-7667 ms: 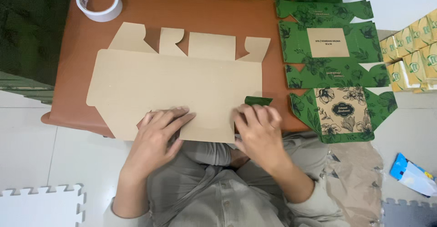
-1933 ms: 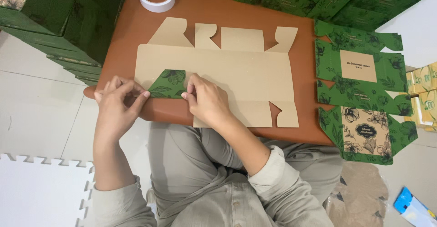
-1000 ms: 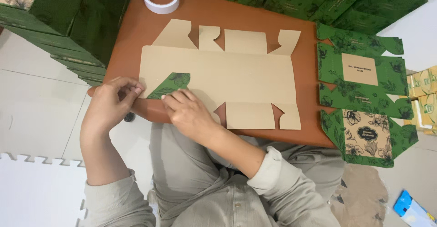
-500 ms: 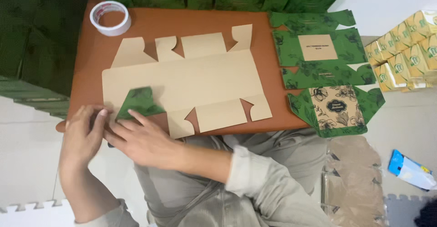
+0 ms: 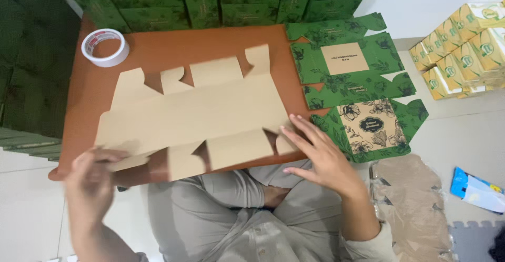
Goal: The person assembles a flat cardboard box by folding its sides and tucking in the flaps. They then place a green patterned paper insert inside the box and close the lid. The process is repeated with another box.
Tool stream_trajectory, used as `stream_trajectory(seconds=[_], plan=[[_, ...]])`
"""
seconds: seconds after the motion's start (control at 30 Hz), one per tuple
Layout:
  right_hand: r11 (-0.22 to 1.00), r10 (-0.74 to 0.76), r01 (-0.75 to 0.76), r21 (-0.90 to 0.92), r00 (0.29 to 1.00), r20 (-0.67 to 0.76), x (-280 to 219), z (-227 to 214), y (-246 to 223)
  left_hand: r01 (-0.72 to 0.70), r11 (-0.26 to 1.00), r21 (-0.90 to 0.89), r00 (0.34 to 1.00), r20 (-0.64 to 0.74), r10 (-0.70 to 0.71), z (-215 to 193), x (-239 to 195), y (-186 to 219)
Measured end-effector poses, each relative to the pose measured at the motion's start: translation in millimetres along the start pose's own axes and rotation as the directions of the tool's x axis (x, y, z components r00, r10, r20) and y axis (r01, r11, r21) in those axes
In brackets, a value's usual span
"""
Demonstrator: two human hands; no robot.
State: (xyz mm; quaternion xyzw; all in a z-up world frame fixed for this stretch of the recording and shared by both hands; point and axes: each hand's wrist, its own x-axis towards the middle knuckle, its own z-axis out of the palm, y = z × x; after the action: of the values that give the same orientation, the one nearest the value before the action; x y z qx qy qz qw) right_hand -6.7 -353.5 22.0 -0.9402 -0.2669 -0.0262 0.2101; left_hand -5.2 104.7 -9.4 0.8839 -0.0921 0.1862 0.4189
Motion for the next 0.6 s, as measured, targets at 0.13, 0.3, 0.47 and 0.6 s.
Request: stream_trajectory(seconds=[0.13,0.3,0.47,0.6], plan=[[0.984,-0.147,0.166,0.059,0.957,-0.250,-8,10,11,-0.100,0.980,-0.174,0.989,-0.129,0.078,-14,3,0],[0.965,-0.259,0.257,-0.058,0.882,-0.393,5,13,11,-0.167,0.950,-0.266,0.986,-0.041,0.161,-3,36,-24],[0.863,-0.459,0.215,-0.456,0.710,-0.534,23,-15,-23,-0.107,0.994,0.030,0.976,-0.190,0.110,25,85,34],[0.754,-0.385,-0.002,-0.657,0.809,-0.444,19,-3,-28,-0.281,0.959,0.032,0.913,-0.299,0.277,28,66,75]])
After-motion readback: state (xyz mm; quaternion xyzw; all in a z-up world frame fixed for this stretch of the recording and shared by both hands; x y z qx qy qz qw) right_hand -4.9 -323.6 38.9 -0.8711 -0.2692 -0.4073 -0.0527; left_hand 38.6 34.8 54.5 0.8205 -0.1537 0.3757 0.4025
